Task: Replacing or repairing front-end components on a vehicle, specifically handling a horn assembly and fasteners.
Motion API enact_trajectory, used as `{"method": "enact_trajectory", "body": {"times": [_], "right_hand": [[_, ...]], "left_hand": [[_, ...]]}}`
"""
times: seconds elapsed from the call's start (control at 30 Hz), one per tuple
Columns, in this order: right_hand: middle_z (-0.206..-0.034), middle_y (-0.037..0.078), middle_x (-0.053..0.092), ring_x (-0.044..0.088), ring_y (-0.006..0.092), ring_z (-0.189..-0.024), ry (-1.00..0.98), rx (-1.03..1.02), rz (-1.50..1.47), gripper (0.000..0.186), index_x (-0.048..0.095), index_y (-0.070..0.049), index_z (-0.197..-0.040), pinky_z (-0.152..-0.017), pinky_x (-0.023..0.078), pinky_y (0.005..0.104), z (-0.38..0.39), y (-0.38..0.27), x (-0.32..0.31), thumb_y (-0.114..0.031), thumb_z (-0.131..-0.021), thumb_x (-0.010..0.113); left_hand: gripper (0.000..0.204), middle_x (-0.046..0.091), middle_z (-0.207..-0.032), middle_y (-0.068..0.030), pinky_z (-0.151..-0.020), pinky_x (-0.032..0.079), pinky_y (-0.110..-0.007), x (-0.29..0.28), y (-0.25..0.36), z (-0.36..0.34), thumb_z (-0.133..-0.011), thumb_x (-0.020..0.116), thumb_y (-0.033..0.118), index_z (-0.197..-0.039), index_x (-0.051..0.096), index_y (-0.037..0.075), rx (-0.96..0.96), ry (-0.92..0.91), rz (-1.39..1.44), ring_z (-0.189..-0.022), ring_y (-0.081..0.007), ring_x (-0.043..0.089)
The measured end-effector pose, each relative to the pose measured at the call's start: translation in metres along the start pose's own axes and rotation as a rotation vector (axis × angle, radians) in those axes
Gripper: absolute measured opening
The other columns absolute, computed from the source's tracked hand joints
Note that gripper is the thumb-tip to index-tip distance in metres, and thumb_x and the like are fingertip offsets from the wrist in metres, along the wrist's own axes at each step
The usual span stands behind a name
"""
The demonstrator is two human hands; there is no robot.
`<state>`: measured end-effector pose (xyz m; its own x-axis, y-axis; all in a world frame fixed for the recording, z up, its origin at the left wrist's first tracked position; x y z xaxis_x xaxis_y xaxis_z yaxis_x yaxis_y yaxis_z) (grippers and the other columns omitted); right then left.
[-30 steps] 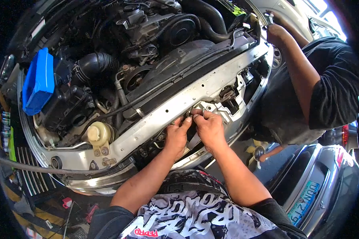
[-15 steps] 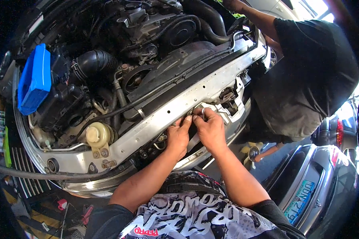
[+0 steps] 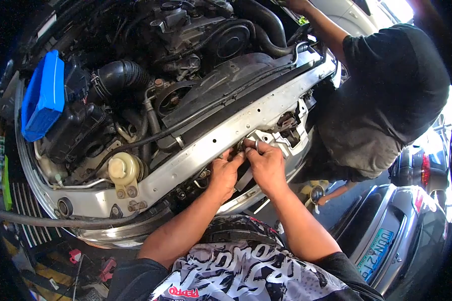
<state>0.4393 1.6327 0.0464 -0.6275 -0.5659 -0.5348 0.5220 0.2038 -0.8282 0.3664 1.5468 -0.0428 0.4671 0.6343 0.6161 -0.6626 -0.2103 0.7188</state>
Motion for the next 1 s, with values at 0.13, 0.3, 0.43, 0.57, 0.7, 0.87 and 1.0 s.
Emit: {"method": "enact_trajectory", "body": {"times": [0.13,0.3,0.43,0.57,0.7,0.87,1.0], "right_hand": [[-0.087,0.014,0.073,0.065,0.0128,-0.081,-0.012,0.008,0.010,0.027,0.073,0.002,-0.110,-0.077,0.051,0.0297,0.001,-0.005,0.001,-0.014,-0.091,0.062],[-0.075,0.022,0.066,0.063,0.0215,-0.068,0.004,0.012,-0.111,0.028,0.071,0.005,-0.105,-0.066,0.050,0.0352,-0.002,0.000,0.004,-0.014,-0.089,0.057],[-0.080,0.023,0.069,0.066,0.0236,-0.071,0.004,-0.069,-0.006,0.029,0.070,0.005,-0.107,-0.068,0.051,0.0359,-0.001,-0.009,0.002,-0.014,-0.090,0.056],[-0.082,0.016,0.070,0.064,0.0187,-0.076,0.018,-0.025,0.006,0.027,0.071,0.004,-0.109,-0.072,0.051,0.0327,0.000,-0.009,0.001,-0.014,-0.091,0.060],[-0.082,0.008,0.069,0.060,0.0122,-0.077,0.040,-0.030,0.020,0.027,0.071,0.003,-0.110,-0.073,0.050,0.0289,0.000,-0.004,0.000,-0.015,-0.092,0.064],[-0.082,0.008,0.069,0.060,0.0119,-0.077,0.000,0.019,-0.033,0.027,0.071,0.003,-0.110,-0.073,0.050,0.0289,0.005,-0.008,0.002,-0.015,-0.091,0.065],[-0.082,0.007,0.070,0.059,0.0117,-0.077,-0.003,-0.004,-0.041,0.027,0.072,0.003,-0.110,-0.073,0.050,0.0297,0.008,-0.012,0.003,-0.015,-0.091,0.066]], "left_hand": [[0.046,0.058,-0.132,-0.0116,-0.104,0.041,-0.030,-0.004,0.003,0.001,-0.092,0.065,0.005,-0.136,0.052,-0.004,0.004,0.020,-0.072,-0.117,-0.0184,0.056],[0.045,0.057,-0.136,-0.0119,-0.107,0.038,-0.031,-0.006,-0.006,-0.006,-0.094,0.061,0.003,-0.138,0.052,-0.003,0.045,0.048,-0.068,-0.123,-0.0190,0.053],[0.045,0.056,-0.139,-0.0121,-0.110,0.036,-0.033,-0.011,-0.008,-0.008,-0.096,0.060,0.004,-0.140,0.050,-0.003,0.068,0.053,-0.069,-0.126,-0.0189,0.050],[0.046,0.056,-0.139,-0.0122,-0.110,0.036,-0.032,-0.007,-0.005,-0.003,-0.097,0.061,0.007,-0.141,0.050,-0.003,0.026,0.039,-0.059,-0.126,-0.0183,0.050],[0.047,0.057,-0.136,-0.0124,-0.108,0.036,-0.032,-0.004,-0.001,-0.001,-0.096,0.063,0.010,-0.139,0.050,-0.004,0.045,-0.010,-0.028,-0.124,-0.0182,0.051],[0.038,0.062,-0.127,-0.0081,-0.106,0.038,-0.032,-0.003,0.000,0.000,-0.095,0.063,0.010,-0.131,0.058,-0.001,0.040,-0.009,0.020,-0.119,-0.0165,0.054],[0.036,0.062,-0.127,-0.0072,-0.106,0.038,-0.032,-0.007,-0.001,-0.001,-0.097,0.062,0.014,-0.130,0.059,-0.001,0.032,0.012,0.049,-0.119,-0.0155,0.054]]}}
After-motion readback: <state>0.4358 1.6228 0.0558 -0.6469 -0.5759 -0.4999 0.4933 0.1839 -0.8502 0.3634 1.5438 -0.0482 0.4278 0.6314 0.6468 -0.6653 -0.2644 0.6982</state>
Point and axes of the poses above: each hand's wrist, its own z-axis away from the middle knuckle, its own x-axis out of the palm, y = z × x, the point moved 7 cm from there along -z, towards the middle knuckle
